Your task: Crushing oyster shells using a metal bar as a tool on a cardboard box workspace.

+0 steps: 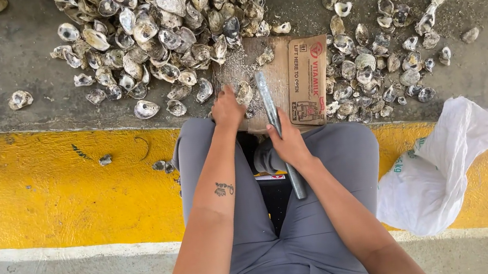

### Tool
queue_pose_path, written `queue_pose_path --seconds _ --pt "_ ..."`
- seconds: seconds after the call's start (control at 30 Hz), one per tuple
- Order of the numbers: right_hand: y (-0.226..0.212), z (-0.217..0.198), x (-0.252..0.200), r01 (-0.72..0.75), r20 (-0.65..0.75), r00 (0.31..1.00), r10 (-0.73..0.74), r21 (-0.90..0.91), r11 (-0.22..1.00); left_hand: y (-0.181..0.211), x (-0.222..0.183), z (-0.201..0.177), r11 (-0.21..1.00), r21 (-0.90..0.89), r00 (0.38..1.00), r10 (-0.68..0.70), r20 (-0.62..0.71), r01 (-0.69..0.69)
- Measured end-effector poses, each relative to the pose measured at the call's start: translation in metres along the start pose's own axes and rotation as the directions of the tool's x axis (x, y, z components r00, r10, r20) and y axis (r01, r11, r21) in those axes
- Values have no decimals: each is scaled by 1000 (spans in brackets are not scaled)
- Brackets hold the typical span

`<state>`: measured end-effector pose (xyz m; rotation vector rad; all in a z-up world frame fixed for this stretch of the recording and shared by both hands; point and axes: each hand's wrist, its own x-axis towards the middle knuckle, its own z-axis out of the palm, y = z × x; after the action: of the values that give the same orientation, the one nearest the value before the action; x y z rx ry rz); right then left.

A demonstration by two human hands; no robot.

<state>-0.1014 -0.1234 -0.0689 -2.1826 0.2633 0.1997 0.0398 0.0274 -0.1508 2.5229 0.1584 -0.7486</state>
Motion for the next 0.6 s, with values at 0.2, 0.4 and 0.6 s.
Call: queue_pose_path --seconds 0.2,0.4,0.6 --pt "17 14 4 97 -8 995 -98 -59 994 -27 33 38 909 -414 993 -86 -85 44" --pt "-23 -2 1 18 -12 1000 -19 -25 1000 -32 56 49 842 -530 984 -164 -70 103" --pt "1 8 12 5 20 1000 -2 -128 992 -16 30 24 875 -473 986 -152 -70 101"
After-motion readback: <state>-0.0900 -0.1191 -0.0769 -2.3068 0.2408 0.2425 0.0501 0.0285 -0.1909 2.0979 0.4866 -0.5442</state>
